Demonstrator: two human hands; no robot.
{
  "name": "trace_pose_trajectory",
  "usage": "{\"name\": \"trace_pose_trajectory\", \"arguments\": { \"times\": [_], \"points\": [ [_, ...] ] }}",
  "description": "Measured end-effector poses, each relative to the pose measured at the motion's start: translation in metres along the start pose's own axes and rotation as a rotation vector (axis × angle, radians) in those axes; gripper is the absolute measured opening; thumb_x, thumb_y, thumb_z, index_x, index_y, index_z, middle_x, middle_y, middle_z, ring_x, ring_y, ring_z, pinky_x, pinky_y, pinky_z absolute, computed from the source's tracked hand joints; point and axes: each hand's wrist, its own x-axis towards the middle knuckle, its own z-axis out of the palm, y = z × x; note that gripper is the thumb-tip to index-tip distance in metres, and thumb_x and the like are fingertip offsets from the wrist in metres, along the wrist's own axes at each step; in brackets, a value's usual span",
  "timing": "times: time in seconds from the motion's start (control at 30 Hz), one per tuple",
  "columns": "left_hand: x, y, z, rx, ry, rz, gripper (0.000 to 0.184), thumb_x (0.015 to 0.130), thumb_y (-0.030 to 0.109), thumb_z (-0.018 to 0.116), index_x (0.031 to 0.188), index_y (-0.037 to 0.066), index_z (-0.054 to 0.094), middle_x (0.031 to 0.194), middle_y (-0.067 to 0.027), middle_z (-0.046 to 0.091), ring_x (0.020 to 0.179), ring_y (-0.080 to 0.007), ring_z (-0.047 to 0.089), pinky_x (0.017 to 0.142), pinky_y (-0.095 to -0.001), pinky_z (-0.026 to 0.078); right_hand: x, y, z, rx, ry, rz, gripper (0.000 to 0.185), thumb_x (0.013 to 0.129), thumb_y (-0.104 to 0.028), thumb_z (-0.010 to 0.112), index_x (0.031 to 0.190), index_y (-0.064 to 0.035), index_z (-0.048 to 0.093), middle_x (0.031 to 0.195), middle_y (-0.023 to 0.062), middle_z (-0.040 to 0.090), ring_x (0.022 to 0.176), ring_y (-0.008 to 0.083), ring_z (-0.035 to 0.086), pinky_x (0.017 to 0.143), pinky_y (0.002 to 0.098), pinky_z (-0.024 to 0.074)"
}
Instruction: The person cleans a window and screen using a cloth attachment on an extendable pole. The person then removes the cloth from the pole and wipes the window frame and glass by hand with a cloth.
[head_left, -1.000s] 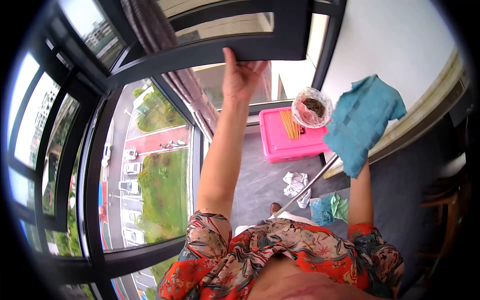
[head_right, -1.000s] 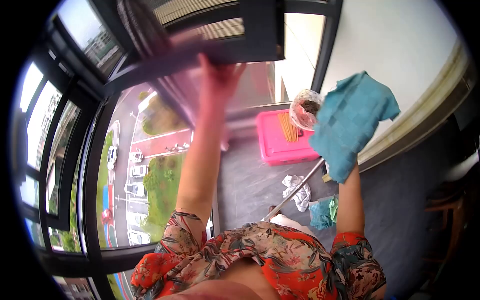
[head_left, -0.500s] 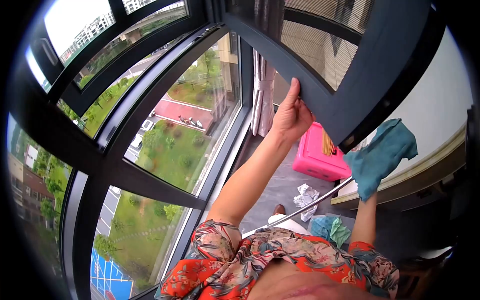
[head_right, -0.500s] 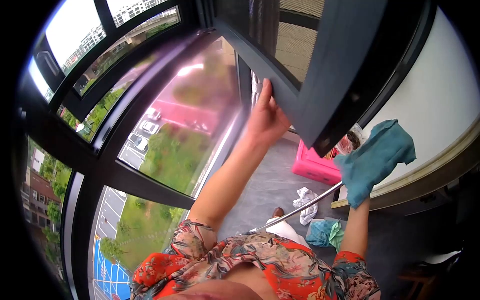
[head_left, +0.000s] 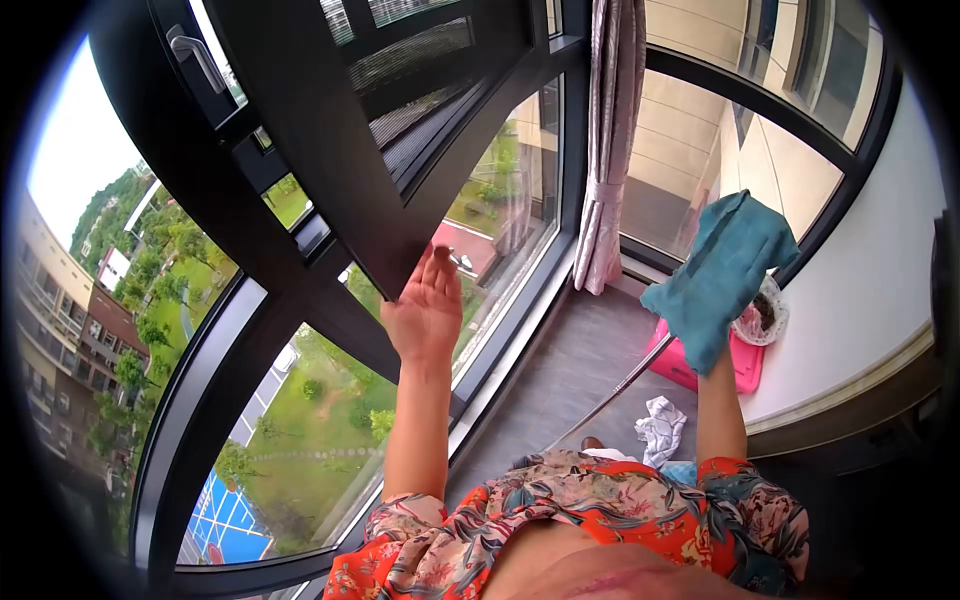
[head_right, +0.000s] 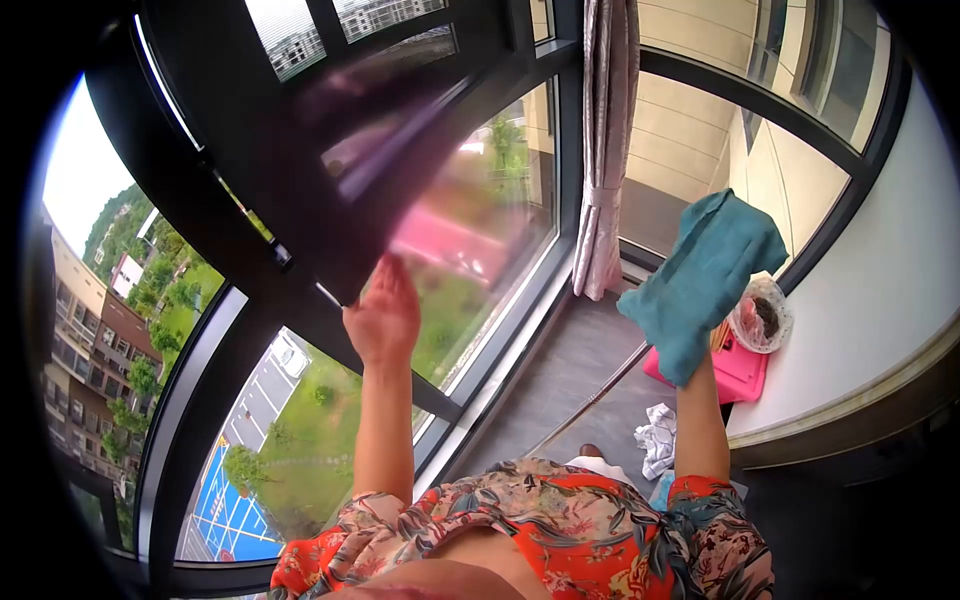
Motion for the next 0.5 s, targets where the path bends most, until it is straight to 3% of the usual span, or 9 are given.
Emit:
{"name": "trace_pose_trajectory", "arguments": {
  "times": [0.07,0.1,0.17,0.27,0.37,0.5],
  "points": [
    [-0.022,0.005,-0.025,0.438,-0.182,-0.025,0.038,0.093,0.029,0.035,0.107,-0.002,0.051,0.094,-0.018,0.06,0.087,-0.0273,0.06,0.077,-0.0342,0.049,0.017,0.002,-0.004,0.015,-0.016,0.033,0.041,0.088,-0.034,0.045,0.116,-0.0039,0.044,0.08,0.0046,0.05,0.068,0.0173,0.046,0.065,0.0315,0.0384],
    [-0.041,-0.006,0.0,0.878,-0.073,0.002,0.025,0.092,0.021,0.043,0.098,-0.001,0.055,0.09,-0.0153,0.061,0.084,-0.0259,0.061,0.075,-0.0322,0.049,0.025,0.003,-0.005,0.02,-0.026,0.048,0.041,0.088,-0.033,0.045,0.116,-0.0039,0.044,0.08,0.0046,0.05,0.069,0.0173,0.046,0.065,0.0315,0.0385],
    [-0.057,-0.03,0.036,1.458,-0.355,0.373,0.006,0.083,0.004,0.055,0.087,0.0,0.058,0.089,-0.0145,0.061,0.08,-0.0262,0.06,0.073,-0.0307,0.048,0.044,0.002,-0.006,0.031,-0.044,0.08,0.041,0.088,-0.033,0.045,0.116,-0.0038,0.044,0.081,0.0047,0.05,0.069,0.0173,0.046,0.066,0.0316,0.0386],
    [-0.038,-0.03,0.089,1.984,-0.605,1.294,0.013,0.07,-0.008,0.061,0.08,0.0,0.058,0.087,-0.0139,0.06,0.079,-0.027,0.059,0.071,-0.0303,0.047,0.069,0.001,-0.005,0.026,-0.074,0.122,0.04,0.088,-0.033,0.045,0.116,-0.0038,0.044,0.082,0.0048,0.05,0.07,0.0174,0.047,0.066,0.0316,0.0389],
    [-0.003,-0.003,0.086,2.263,-0.445,1.649,0.013,0.069,-0.006,0.062,0.079,0.001,0.059,0.087,-0.0119,0.06,0.079,-0.0278,0.059,0.069,-0.0321,0.048,0.091,-0.002,-0.011,0.037,-0.094,0.157,0.04,0.088,-0.033,0.045,0.115,-0.0038,0.044,0.083,0.0049,0.05,0.071,0.0174,0.047,0.067,0.0316,0.0392],
    [0.02,0.026,0.08,2.378,-0.39,1.715,0.011,0.071,-0.005,0.06,0.08,0.001,0.059,0.087,-0.011,0.06,0.078,-0.0283,0.059,0.068,-0.0328,0.048,0.111,-0.006,-0.022,0.048,-0.107,0.185,0.039,0.088,-0.032,0.046,0.115,-0.0037,0.045,0.084,0.005,0.051,0.072,0.0175,0.047,0.068,0.0317,0.0396]
  ]
}}
